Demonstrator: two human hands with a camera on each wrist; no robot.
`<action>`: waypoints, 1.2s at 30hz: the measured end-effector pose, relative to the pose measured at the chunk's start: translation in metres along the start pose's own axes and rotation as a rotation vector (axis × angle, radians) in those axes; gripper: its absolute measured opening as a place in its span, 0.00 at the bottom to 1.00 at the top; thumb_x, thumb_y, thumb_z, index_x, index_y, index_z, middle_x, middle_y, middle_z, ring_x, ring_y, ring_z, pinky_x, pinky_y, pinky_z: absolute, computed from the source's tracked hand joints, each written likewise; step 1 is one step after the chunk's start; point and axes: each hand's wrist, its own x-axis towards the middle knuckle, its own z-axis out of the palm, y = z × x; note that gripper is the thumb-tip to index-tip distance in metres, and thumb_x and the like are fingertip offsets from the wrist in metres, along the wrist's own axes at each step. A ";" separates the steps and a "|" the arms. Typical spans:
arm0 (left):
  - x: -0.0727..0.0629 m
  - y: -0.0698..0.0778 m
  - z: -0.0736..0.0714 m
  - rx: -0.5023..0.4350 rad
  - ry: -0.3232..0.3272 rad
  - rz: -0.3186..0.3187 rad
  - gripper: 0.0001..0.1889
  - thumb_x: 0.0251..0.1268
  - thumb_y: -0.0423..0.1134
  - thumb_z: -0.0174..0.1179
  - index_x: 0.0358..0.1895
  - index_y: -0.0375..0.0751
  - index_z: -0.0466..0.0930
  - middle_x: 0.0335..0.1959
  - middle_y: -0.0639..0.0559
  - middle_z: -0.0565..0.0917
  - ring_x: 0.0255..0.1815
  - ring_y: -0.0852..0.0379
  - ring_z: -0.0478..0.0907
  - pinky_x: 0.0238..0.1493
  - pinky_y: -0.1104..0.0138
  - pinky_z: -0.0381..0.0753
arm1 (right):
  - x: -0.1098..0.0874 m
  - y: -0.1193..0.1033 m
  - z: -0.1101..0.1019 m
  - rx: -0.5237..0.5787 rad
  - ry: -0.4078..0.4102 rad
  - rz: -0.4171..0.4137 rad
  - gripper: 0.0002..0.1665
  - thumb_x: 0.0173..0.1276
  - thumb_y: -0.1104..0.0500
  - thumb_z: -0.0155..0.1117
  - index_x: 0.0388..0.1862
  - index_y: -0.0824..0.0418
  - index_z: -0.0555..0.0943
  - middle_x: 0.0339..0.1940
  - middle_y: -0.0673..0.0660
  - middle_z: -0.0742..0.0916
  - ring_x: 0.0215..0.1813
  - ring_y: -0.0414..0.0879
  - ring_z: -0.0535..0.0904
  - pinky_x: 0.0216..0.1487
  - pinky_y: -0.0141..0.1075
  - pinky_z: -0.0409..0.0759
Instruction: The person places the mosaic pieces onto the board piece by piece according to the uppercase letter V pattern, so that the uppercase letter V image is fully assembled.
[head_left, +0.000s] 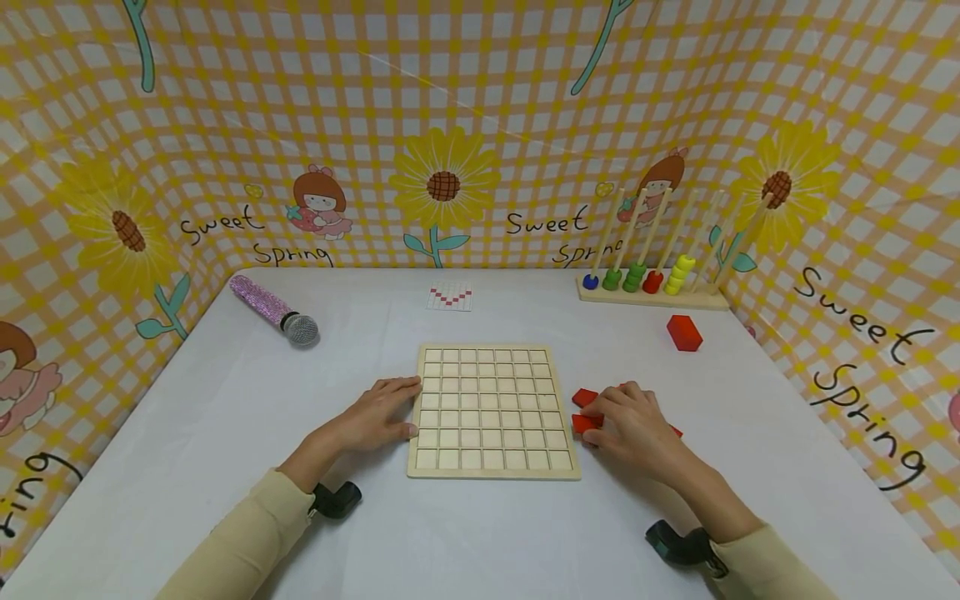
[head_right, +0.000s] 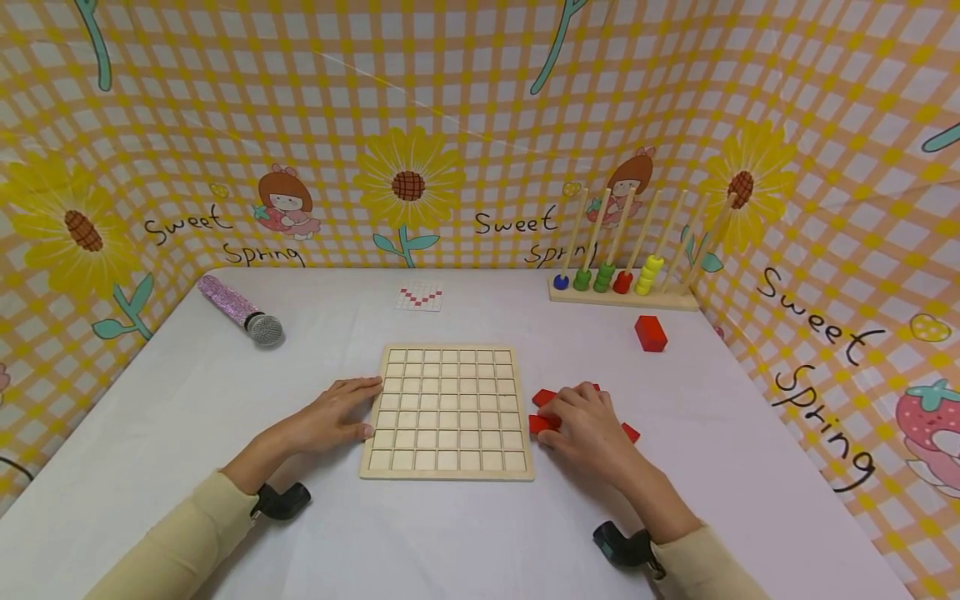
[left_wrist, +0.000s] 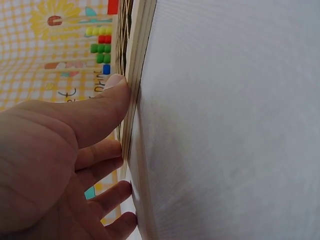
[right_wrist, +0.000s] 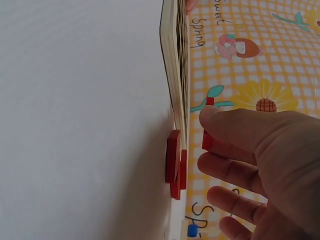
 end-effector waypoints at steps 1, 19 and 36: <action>0.000 0.000 0.000 -0.005 -0.004 -0.006 0.35 0.63 0.42 0.61 0.69 0.30 0.59 0.73 0.38 0.59 0.72 0.37 0.55 0.67 0.43 0.57 | 0.001 -0.002 0.000 0.002 0.000 -0.002 0.19 0.50 0.54 0.76 0.41 0.59 0.85 0.39 0.54 0.84 0.47 0.50 0.70 0.46 0.45 0.65; -0.001 0.003 0.001 -0.019 0.002 -0.026 0.35 0.63 0.42 0.61 0.70 0.31 0.59 0.73 0.39 0.58 0.73 0.38 0.55 0.69 0.43 0.57 | 0.021 -0.034 0.014 0.032 -0.015 -0.061 0.18 0.51 0.51 0.75 0.40 0.58 0.86 0.41 0.53 0.86 0.48 0.47 0.71 0.45 0.41 0.65; -0.002 0.004 0.000 -0.038 -0.002 -0.030 0.35 0.63 0.42 0.60 0.70 0.33 0.58 0.74 0.41 0.58 0.73 0.39 0.54 0.69 0.44 0.56 | 0.032 -0.060 0.023 0.066 -0.033 -0.128 0.15 0.52 0.52 0.74 0.38 0.57 0.86 0.36 0.49 0.85 0.45 0.44 0.69 0.47 0.40 0.65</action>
